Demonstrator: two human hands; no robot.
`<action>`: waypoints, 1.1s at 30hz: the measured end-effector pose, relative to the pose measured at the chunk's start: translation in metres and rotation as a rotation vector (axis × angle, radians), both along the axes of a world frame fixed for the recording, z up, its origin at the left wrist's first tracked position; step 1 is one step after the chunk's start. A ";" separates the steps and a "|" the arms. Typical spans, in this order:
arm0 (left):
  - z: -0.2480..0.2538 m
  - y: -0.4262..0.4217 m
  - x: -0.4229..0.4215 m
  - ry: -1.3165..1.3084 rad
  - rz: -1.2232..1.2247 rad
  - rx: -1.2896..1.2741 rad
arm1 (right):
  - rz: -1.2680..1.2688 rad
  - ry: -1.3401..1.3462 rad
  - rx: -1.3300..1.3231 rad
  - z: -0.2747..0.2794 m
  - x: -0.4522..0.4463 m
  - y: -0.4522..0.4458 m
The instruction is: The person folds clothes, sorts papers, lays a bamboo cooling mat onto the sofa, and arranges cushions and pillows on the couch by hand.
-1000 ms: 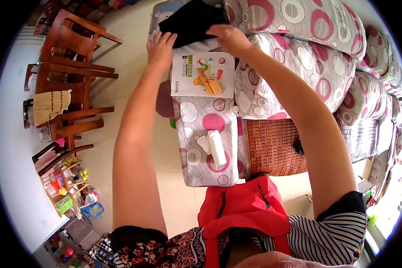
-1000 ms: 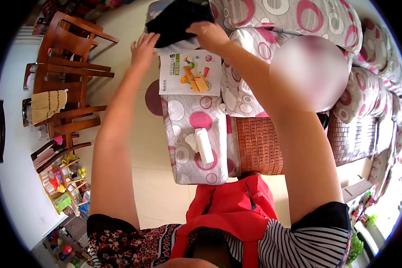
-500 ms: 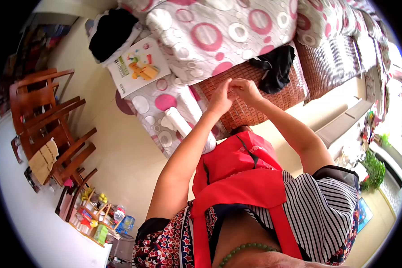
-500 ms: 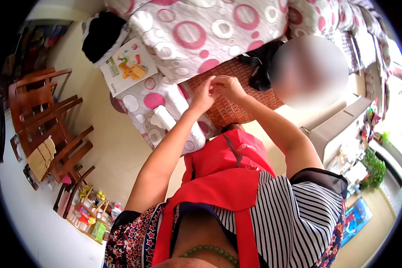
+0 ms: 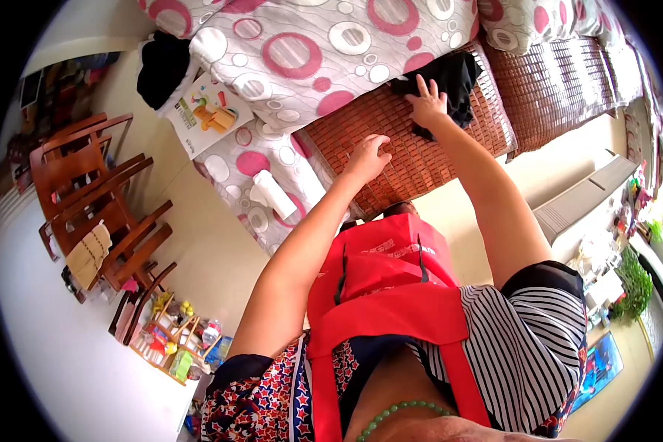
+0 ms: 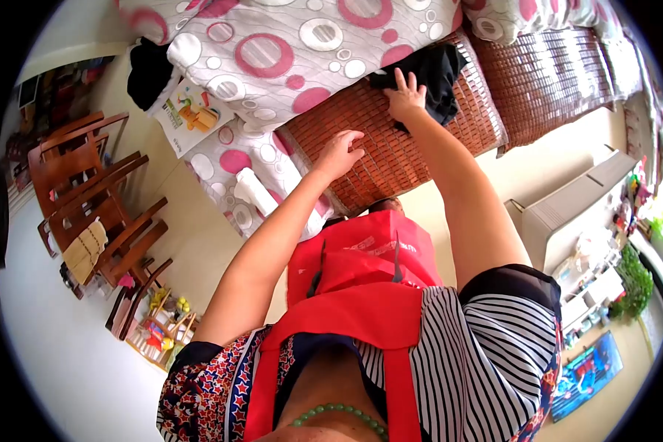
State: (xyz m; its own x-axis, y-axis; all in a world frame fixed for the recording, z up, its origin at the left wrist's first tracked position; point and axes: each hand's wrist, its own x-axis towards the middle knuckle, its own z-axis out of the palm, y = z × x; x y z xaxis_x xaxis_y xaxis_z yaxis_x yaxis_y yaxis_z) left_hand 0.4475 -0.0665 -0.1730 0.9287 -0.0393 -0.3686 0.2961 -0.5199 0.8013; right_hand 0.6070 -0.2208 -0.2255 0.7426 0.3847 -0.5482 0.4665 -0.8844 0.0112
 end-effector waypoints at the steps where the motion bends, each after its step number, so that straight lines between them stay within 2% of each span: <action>1: 0.004 0.003 -0.008 0.018 0.002 0.005 | -0.032 0.050 0.004 -0.004 0.006 0.001; 3: 0.008 0.010 -0.026 0.037 0.049 -0.014 | -0.105 0.100 0.103 -0.002 0.017 -0.003; 4: 0.011 0.012 -0.036 0.041 0.075 -0.030 | -0.121 0.028 0.301 -0.004 0.019 -0.009; 6: 0.020 0.018 -0.055 0.121 0.131 -0.050 | -0.419 0.240 0.726 0.010 0.027 -0.023; 7: 0.027 0.020 -0.065 0.167 0.170 -0.098 | -0.388 0.111 0.918 0.030 0.025 -0.025; 8: 0.033 0.024 -0.072 0.211 0.208 -0.146 | -0.555 0.245 0.938 0.052 0.024 -0.029; 10: 0.055 0.031 -0.087 0.201 0.201 -0.138 | -0.629 0.436 1.348 0.083 0.019 -0.040; 12: 0.079 0.038 -0.096 0.216 0.213 -0.099 | -0.747 0.711 1.530 0.133 0.009 -0.046; 13: 0.089 0.041 -0.098 0.173 0.181 -0.052 | -0.759 0.739 1.533 0.164 0.001 -0.043; 17: 0.138 0.048 -0.107 -0.018 0.299 -0.192 | -0.688 0.833 1.558 0.271 -0.045 -0.022; 20: 0.222 0.046 -0.104 -0.336 0.441 -0.201 | -0.613 0.871 1.573 0.334 -0.081 -0.002; 23: 0.264 0.054 -0.106 -0.520 0.435 -0.026 | -0.464 0.994 1.597 0.386 -0.110 0.016; 26: 0.283 0.063 -0.108 -0.479 0.401 -0.005 | -0.310 1.069 1.652 0.433 -0.130 0.029; 29: 0.290 0.074 -0.122 -0.269 0.407 -0.195 | -0.108 1.089 1.700 0.464 -0.144 0.034; 32: 0.306 0.081 -0.129 -0.102 0.759 -0.982 | 0.102 0.439 1.429 0.458 -0.136 0.029; 33: 0.312 0.088 -0.133 -0.089 0.808 -1.079 | 0.197 0.119 1.260 0.447 -0.131 0.024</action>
State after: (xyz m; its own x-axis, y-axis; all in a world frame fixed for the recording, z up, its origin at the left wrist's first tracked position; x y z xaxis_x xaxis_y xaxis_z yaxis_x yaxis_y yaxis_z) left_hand 0.3141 0.0218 0.1388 0.8486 0.2958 -0.4387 0.1434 0.6695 0.7288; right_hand 0.4757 -0.1970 0.2211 0.5857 0.7816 0.2144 0.5306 -0.1699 -0.8304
